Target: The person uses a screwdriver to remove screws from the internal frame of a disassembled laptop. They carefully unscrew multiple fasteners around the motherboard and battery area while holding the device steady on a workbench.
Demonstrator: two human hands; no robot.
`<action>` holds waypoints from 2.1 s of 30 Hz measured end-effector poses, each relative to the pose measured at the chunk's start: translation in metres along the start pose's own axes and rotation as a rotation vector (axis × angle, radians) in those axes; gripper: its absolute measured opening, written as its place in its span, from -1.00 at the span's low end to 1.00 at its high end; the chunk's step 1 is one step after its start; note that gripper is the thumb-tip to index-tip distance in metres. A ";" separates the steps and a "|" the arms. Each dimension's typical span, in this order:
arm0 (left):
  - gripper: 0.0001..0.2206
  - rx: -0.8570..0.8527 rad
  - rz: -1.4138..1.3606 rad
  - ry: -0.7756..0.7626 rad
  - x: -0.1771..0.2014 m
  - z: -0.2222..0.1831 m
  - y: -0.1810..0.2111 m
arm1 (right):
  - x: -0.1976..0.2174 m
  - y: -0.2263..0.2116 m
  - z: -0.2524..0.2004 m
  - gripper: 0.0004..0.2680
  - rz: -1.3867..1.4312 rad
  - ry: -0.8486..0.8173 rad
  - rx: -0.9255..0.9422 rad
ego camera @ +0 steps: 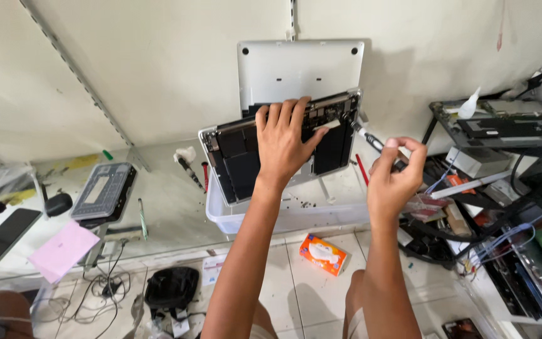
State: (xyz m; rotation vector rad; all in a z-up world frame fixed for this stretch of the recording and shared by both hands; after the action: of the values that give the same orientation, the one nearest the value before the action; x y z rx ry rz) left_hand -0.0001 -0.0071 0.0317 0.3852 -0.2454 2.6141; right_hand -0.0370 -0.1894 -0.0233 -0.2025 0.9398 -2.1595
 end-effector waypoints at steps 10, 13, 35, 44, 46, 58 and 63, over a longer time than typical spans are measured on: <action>-0.46 0.000 -0.013 -0.002 -0.003 0.000 0.001 | 0.000 0.006 -0.001 -0.96 -0.012 -0.045 -0.019; -0.47 -0.005 -0.015 -0.012 -0.001 0.000 0.004 | 0.005 -0.001 0.002 -0.85 -0.010 -0.026 0.048; -0.48 0.025 -0.042 -0.009 0.003 0.000 0.007 | 0.010 0.012 0.004 -0.88 0.090 -0.005 -0.004; -0.68 0.025 -0.118 0.026 0.008 0.001 0.003 | 0.001 0.009 0.008 -0.88 0.505 -0.095 -0.206; -0.74 0.023 -0.136 0.019 0.011 0.002 0.003 | -0.001 0.010 0.009 -0.89 0.522 -0.122 -0.226; -0.94 -0.002 -0.160 0.057 0.008 0.000 0.003 | -0.005 0.030 0.012 -0.89 0.664 -0.161 -0.339; -0.95 -0.014 -0.168 0.096 0.007 -0.001 0.004 | -0.030 -0.036 0.023 -0.79 0.595 -0.401 -0.205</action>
State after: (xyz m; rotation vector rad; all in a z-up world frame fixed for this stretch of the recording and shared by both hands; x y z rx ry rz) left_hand -0.0085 -0.0070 0.0328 0.2623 -0.1897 2.4567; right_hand -0.0270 -0.1653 0.0218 -0.3849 0.8496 -1.4122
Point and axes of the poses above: each hand's wrist, its own z-axis towards the middle knuckle, its own x-axis out of the back of the hand, y = z × x, the point moved 3 cm from there along z, towards the middle knuckle, and after that the axes turned 8 degrees about -z, right-handed, at the moved point
